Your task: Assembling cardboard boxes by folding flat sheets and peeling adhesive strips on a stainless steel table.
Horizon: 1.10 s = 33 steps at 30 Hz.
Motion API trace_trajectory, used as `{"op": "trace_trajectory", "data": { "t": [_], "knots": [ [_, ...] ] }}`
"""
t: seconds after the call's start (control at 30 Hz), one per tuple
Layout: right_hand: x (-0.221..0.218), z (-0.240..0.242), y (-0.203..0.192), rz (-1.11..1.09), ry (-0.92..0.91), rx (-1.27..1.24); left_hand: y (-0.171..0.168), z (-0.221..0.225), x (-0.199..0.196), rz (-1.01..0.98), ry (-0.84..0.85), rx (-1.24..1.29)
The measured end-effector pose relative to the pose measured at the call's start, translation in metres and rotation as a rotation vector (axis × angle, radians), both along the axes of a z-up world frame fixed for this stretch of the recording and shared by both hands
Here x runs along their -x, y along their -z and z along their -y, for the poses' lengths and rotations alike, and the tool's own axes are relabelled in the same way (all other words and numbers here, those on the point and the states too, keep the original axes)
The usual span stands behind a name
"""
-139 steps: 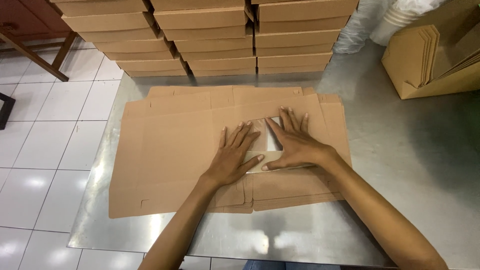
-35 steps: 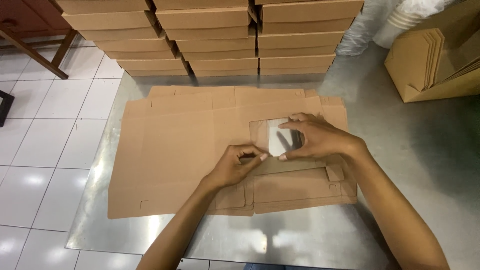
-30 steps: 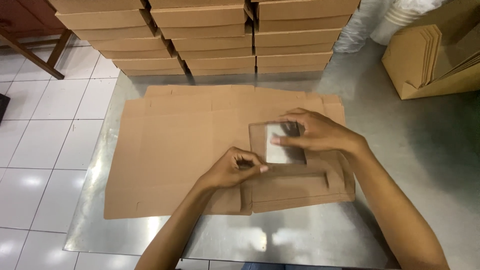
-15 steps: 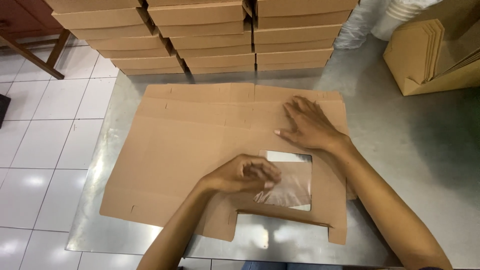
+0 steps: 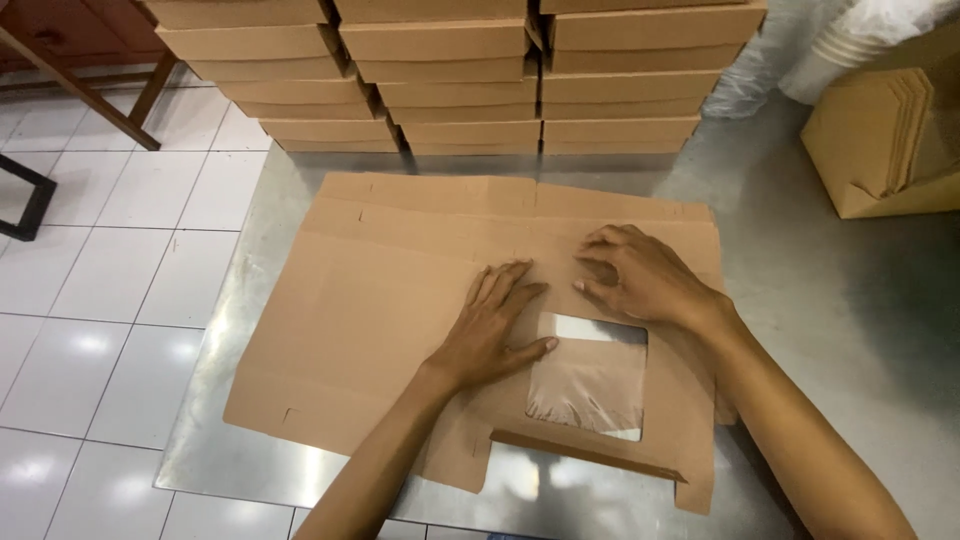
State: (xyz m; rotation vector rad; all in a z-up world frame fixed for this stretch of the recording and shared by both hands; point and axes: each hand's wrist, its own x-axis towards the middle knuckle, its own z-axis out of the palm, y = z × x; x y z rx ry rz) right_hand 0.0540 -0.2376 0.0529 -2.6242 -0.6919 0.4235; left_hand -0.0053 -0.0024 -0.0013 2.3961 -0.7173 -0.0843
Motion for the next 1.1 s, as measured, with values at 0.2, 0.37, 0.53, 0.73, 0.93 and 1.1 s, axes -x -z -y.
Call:
{"op": "trace_trajectory", "data": {
  "t": [0.2,0.37,0.53,0.73,0.93,1.1],
  "knots": [
    [-0.001,0.0,0.004,0.025,0.066,0.057,-0.009,0.0,0.0,-0.085,-0.062,-0.022],
    [-0.002,0.005,0.003,-0.008,0.145,0.049,-0.009,0.001,0.002,-0.093,-0.083,-0.027],
    [-0.008,0.01,0.012,0.006,0.151,0.059,-0.011,0.003,0.0,-0.11,-0.083,0.0],
    [-0.015,0.014,0.028,-0.02,0.194,-0.053,-0.013,0.002,0.002,-0.125,-0.106,-0.001],
    [-0.026,0.025,0.04,-0.043,0.215,-0.182,-0.013,0.006,-0.002,-0.126,-0.105,-0.019],
    [-0.028,0.035,0.062,-0.061,0.28,-0.375,-0.009,0.007,-0.006,-0.116,-0.122,-0.027]
  ]
}}
